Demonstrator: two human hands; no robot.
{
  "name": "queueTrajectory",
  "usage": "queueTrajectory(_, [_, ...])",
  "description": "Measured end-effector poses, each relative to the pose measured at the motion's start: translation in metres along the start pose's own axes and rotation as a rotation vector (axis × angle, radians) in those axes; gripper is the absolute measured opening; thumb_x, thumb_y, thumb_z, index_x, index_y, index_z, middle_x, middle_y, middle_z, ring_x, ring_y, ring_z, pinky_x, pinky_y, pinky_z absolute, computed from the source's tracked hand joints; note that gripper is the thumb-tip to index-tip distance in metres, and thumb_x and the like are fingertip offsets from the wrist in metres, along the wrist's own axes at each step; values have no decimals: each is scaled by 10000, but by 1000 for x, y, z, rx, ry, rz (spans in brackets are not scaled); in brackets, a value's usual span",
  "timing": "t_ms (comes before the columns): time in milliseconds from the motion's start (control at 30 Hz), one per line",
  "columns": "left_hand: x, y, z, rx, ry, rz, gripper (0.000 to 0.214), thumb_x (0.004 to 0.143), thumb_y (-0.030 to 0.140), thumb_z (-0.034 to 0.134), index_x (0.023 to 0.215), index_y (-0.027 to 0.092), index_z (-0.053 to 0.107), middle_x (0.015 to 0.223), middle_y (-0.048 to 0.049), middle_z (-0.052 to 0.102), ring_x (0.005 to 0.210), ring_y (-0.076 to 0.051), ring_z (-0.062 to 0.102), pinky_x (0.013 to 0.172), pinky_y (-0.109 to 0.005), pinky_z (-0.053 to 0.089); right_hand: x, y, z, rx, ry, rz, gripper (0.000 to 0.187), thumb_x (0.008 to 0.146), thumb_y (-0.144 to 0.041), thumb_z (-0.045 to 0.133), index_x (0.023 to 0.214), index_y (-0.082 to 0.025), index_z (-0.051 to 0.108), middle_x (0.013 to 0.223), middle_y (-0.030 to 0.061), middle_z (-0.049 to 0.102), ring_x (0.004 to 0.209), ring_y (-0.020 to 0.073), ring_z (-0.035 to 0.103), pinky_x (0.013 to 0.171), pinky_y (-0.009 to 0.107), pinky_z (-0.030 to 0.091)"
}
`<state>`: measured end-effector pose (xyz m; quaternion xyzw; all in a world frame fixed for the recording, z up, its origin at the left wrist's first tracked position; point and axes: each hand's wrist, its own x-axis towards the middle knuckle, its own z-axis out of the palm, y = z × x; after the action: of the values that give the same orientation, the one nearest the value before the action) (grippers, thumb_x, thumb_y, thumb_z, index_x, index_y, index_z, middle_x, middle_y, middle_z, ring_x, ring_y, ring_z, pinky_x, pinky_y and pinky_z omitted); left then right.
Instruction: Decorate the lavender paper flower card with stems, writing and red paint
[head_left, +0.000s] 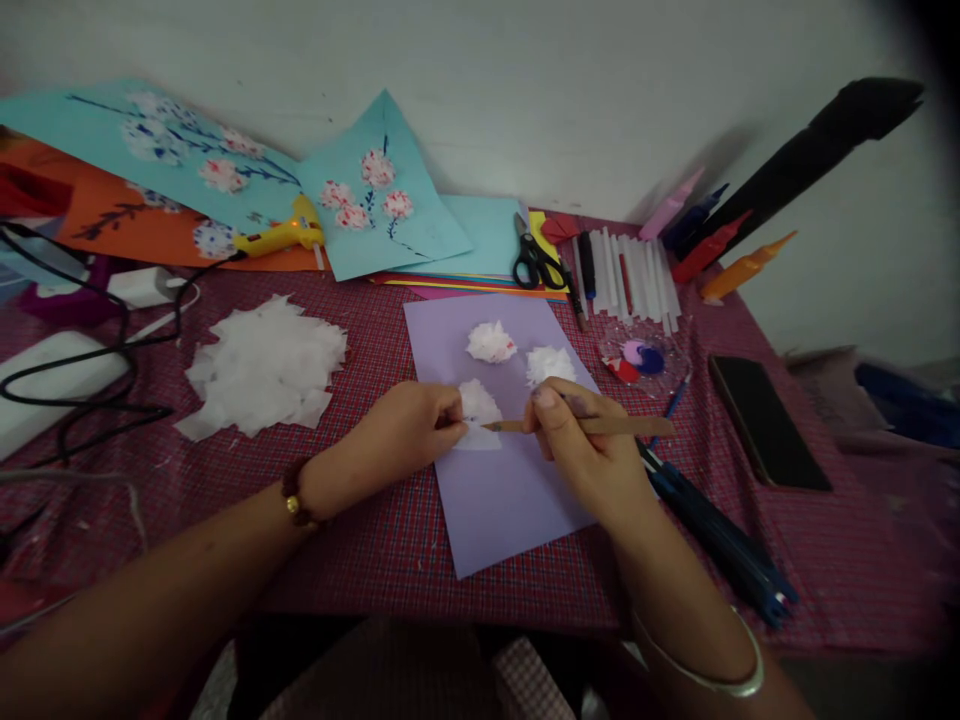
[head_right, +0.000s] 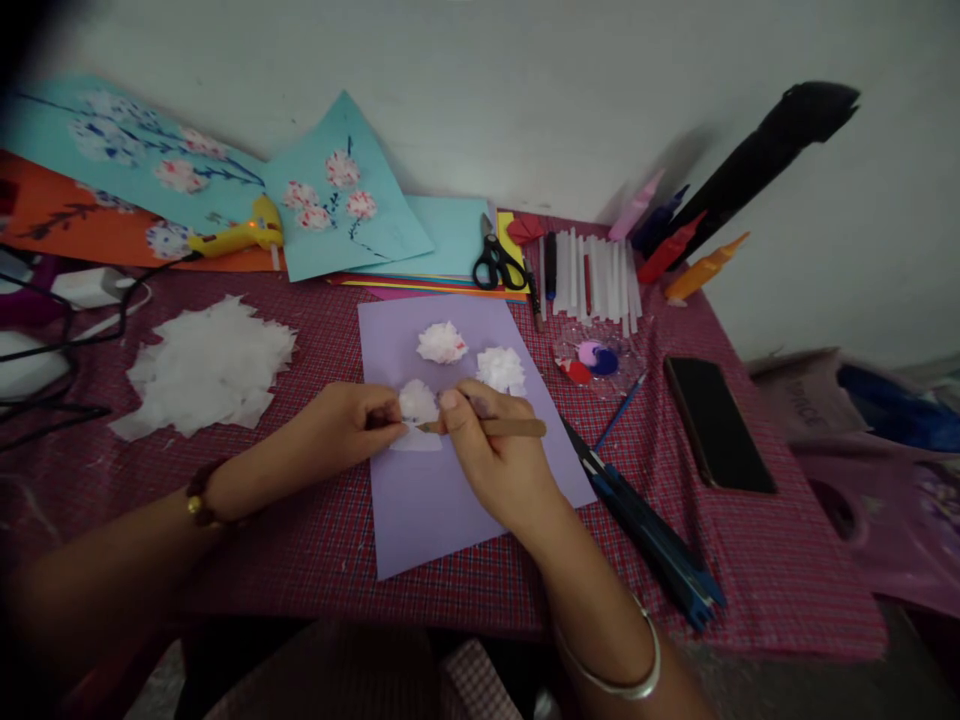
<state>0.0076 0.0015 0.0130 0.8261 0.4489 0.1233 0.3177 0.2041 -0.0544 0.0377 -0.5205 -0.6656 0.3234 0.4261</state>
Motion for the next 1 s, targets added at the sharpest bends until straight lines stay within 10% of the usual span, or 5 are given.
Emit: queueTrajectory(1000, [-2,6,0,187,-21,45,191,758,311,610,735,210,449,655,18,527,555,-133,424,530,-272,252,3,20,20,-195,-46,-73,356,973,-398,417,687,-209,512,600,-24,495,544,106,461,541,255,338])
